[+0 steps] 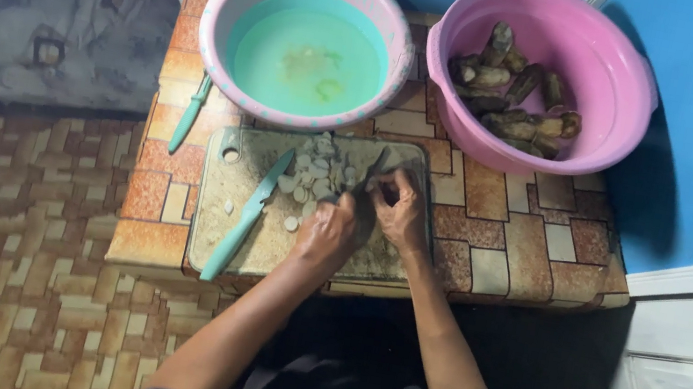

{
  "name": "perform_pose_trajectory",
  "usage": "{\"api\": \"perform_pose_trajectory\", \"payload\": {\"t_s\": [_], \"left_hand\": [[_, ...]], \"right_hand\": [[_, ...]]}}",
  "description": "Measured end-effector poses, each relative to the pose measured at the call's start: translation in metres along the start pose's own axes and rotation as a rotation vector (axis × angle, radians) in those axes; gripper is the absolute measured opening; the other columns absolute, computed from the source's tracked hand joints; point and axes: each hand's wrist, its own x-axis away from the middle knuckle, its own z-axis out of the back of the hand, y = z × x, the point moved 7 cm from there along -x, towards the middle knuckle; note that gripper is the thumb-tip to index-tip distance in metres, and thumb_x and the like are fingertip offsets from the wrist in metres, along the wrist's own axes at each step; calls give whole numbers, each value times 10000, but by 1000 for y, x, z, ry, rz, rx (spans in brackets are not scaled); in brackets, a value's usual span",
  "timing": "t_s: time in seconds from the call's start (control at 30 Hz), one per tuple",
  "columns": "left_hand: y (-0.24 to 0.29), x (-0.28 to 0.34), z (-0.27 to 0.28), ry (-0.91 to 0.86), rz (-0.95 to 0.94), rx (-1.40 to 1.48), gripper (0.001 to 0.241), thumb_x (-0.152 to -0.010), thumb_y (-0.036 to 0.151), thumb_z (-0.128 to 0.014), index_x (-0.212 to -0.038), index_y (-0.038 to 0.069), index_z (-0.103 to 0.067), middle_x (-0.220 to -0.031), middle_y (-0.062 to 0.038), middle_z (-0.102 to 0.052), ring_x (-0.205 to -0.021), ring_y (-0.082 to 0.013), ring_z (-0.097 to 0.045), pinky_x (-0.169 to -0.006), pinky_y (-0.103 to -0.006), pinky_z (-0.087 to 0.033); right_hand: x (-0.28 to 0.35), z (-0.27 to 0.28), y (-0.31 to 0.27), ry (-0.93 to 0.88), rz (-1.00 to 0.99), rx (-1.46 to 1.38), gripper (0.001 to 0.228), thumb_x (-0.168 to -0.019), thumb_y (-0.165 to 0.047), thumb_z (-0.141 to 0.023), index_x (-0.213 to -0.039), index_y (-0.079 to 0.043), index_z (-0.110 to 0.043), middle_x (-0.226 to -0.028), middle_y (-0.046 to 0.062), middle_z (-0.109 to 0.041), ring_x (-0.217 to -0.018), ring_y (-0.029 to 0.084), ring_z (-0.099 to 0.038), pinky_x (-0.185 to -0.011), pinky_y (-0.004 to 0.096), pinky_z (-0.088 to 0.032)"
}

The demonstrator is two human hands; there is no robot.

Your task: Slicing peeled plantains into small pieces on a cutting board using a knife.

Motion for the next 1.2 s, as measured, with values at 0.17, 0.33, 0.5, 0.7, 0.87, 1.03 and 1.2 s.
{"api": "perform_pose_trajectory", "payload": {"t_s": [0.17, 0.33, 0.5, 0.7, 0.87, 1.03, 1.2], "left_hand": [[-5, 8, 24, -61, 99, 3, 283, -874, 182, -445, -1131, 68, -477, -909, -155, -616, -898, -341, -645, -727, -453, -535], [-18, 9, -4, -99, 128, 201, 449, -763, 273, -689, -1041, 85, -391, -839, -210, -572, -825, -439, -636, -689, -525, -521], [-6, 38, 24, -10, 102, 248, 253, -807, 152, -561, -972, 102, -376, -783, -170, -550, -711, -381, -660, -593, -481, -560], [6, 58, 34, 95, 83, 136, 219, -773, 75, -485, -967, 51, -387, -790, -147, -490, -632, -434, -634, -553, -517, -541], [19, 68, 49, 76, 80, 57, 214, -758, 40, -512, -945, 51, -409, -752, -134, -474, -592, -400, -635, -515, -482, -553], [15, 54, 39, 72, 101, 135, 187, -774, 20, -498, -930, 36, -397, -758, -138, -488, -597, -437, -631, -518, -511, -535], [2, 23, 8, 31, 127, 156, 224, -797, 69, -499, -1006, 26, -429, -730, -164, -521, -646, -431, -645, -527, -523, -531]], "right_hand": [[3, -2, 7, 28, -58, -71, 163, -775, -211, -702, -902, -127, -642, -836, 98, -677, -853, 254, -658, -783, 378, -506], [1, -8, 15, 45, -110, -106, 173, -741, -206, -717, -882, -141, -640, -835, 65, -679, -849, 215, -662, -787, 360, -512], [3, 0, 0, 88, -124, -116, 128, -756, -179, -694, -851, -123, -630, -787, 78, -670, -809, 218, -663, -749, 361, -517], [1, -9, 11, 88, -93, -88, 148, -743, -180, -696, -856, -113, -626, -797, 109, -676, -819, 282, -667, -737, 399, -521], [-15, -37, 76, 86, -51, -104, 144, -764, -168, -696, -863, -100, -617, -788, 104, -653, -801, 247, -642, -743, 373, -506], [-11, -34, 55, 65, -7, -65, 166, -779, -206, -706, -883, -106, -623, -821, 114, -658, -823, 274, -643, -739, 367, -514], [-5, -6, 17, 50, -106, -89, 167, -794, -226, -693, -901, -119, -622, -836, 90, -653, -831, 232, -633, -777, 363, -499]]}}
